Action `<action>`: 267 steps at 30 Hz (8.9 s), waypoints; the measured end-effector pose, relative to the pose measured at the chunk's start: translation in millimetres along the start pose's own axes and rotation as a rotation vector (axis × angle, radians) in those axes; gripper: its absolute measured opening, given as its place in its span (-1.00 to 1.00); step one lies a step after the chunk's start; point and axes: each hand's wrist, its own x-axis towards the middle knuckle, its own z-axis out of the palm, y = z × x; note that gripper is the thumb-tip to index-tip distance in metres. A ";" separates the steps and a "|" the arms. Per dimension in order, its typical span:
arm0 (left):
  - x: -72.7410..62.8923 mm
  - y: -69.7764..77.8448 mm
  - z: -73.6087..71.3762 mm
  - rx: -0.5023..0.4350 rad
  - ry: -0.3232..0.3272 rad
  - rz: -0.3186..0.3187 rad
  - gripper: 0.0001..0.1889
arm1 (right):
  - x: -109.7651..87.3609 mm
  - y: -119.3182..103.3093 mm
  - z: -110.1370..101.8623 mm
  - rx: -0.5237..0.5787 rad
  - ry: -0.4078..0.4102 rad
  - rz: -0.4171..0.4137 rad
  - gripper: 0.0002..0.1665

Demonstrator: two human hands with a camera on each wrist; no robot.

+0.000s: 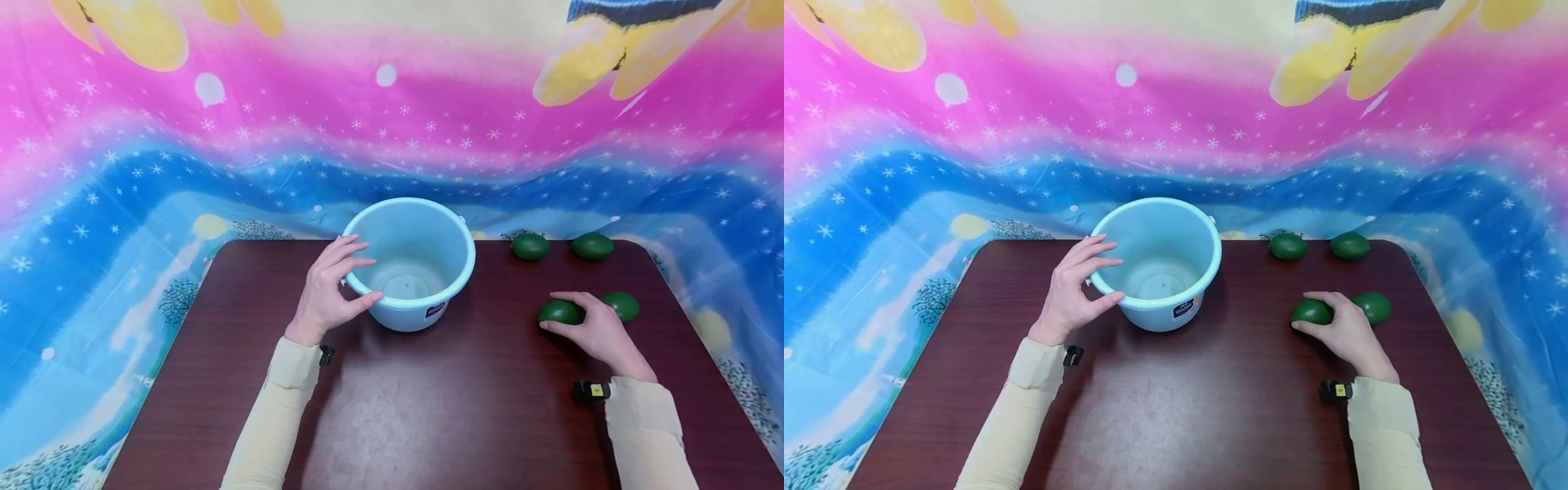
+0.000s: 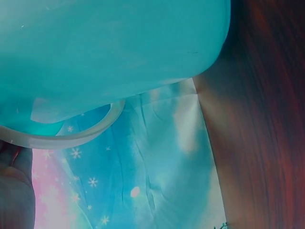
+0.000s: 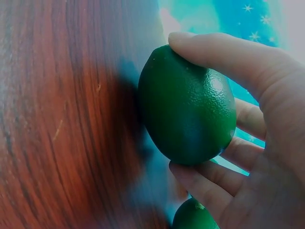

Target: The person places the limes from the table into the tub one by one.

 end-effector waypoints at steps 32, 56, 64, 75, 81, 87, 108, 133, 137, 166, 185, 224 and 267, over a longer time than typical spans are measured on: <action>-2.4 23.5 0.2 -0.048 -0.104 0.003 -0.21 | -3.0 -3.2 -0.9 0.004 -0.007 0.028 -0.12; -6.9 25.2 4.2 -0.044 -0.076 -0.040 -0.13 | -3.5 -6.1 -8.6 0.032 -0.073 0.037 -0.14; -6.4 24.8 4.7 -0.052 -0.078 -0.034 -0.15 | 0.5 -9.1 -4.7 0.037 0.016 0.013 -0.15; -6.8 26.1 0.4 -0.045 -0.114 -0.055 -0.16 | 11.4 -36.3 -7.2 0.077 0.161 -0.036 -0.21; -7.2 26.4 -0.1 -0.043 -0.119 -0.053 -0.18 | 15.8 -56.2 -11.1 0.114 0.227 -0.057 -0.24; -6.6 26.9 -0.2 -0.038 -0.117 -0.040 -0.18 | 20.1 -72.0 -17.6 0.132 0.264 -0.079 -0.20; -6.6 27.8 1.4 -0.044 -0.088 -0.021 -0.19 | 28.4 -89.2 -22.2 0.153 0.342 -0.124 -0.18; -3.1 27.9 -3.9 -0.063 -0.116 0.001 -0.27 | 21.8 -180.9 -22.0 0.416 0.409 -0.267 -0.21; -2.7 28.4 -5.0 -0.060 -0.124 0.007 -0.27 | 21.7 -187.0 -21.2 0.432 0.387 -0.276 -0.20; -6.0 36.2 -1.6 -0.059 -0.126 -0.001 -0.17 | 21.5 -222.2 -1.8 0.427 0.273 -0.402 -0.18; -11.3 33.8 5.8 -0.067 -0.068 -0.023 -0.17 | 36.4 -208.0 17.5 0.368 0.231 -0.391 -0.26; -10.8 33.7 5.7 -0.057 -0.073 -0.026 -0.14 | 39.2 -193.7 26.1 0.307 0.176 -0.475 -0.41; -11.5 33.5 4.3 -0.050 -0.097 -0.037 -0.16 | 29.3 -203.5 23.7 0.304 0.166 -0.576 -0.48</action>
